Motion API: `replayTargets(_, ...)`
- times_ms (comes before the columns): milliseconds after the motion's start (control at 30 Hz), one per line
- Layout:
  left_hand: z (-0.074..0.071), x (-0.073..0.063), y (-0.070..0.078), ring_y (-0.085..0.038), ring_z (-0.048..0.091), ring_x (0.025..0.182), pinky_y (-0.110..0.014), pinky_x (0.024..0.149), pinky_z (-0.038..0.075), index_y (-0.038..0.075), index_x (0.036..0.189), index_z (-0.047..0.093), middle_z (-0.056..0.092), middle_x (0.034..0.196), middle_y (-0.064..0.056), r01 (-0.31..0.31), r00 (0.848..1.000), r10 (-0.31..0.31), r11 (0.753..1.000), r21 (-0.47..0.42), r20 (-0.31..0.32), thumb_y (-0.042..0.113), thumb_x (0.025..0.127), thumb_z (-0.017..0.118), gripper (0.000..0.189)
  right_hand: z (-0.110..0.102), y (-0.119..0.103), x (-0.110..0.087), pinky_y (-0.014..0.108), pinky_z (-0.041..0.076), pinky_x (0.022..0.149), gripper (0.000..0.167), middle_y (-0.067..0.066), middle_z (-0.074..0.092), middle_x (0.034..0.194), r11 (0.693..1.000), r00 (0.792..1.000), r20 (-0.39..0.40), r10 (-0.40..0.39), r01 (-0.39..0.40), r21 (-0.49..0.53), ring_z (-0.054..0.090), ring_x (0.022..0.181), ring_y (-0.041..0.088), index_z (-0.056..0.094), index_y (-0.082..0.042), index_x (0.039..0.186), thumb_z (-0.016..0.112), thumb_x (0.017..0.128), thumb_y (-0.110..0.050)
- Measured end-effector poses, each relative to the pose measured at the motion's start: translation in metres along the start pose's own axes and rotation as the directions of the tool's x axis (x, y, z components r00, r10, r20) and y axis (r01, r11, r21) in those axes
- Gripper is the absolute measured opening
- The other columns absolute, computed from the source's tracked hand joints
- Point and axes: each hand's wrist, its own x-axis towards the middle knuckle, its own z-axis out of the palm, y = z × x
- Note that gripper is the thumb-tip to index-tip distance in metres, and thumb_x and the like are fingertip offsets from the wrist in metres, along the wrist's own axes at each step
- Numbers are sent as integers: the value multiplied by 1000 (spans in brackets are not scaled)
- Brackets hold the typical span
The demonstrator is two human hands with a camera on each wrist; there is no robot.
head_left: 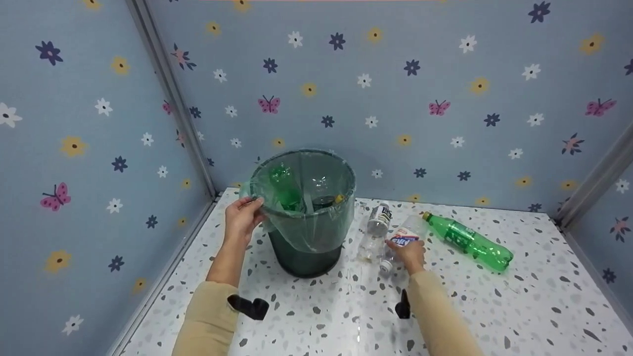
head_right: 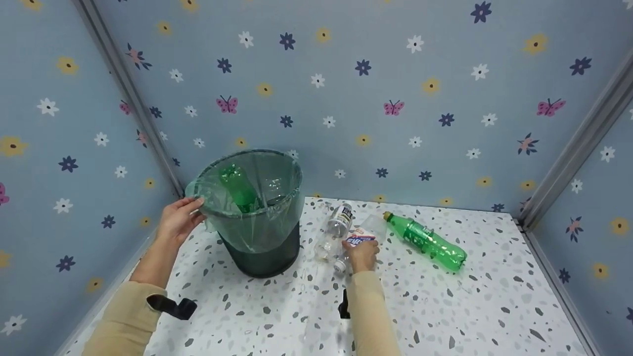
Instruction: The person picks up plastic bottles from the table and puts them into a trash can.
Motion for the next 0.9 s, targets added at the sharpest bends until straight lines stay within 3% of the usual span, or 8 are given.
replayTargets(267,1,0,0,-7,51,63,-20,60,47,-5,123,34,45,97,-8,-17,1000,17,1000,-3,-13,3,88,52,39,-5,1,-3,43,41,84,85,29,37,121,999,1000,0,-31,31,35,44,105,38,15,13,130,67,77,-29)
replayTargets(500,1,1,-1,-8,51,63,-21,59,47,0,111,39,45,93,-7,-8,1000,7,1000,-6,-18,3,88,53,27,-13,4,-1,41,41,84,69,24,45,114,998,1000,9,-12,11,65,49,100,34,32,11,124,67,77,-23)
replayTargets(767,1,2,-1,-9,52,68,-20,62,47,-4,122,35,44,99,-9,1,1000,-1,1000,12,-10,5,89,52,38,-24,12,1,41,43,80,68,24,44,116,999,999,22,-33,32,21,48,100,34,34,10,124,67,76,-24)
replayTargets(900,1,1,0,-9,52,67,-20,61,47,-5,124,34,43,100,-9,-1,1000,1,1000,15,0,5,89,52,41,-32,14,-2,49,43,78,70,25,42,118,999,998,30,-46,46,15,46,103,36,32,10,125,66,76,-26)
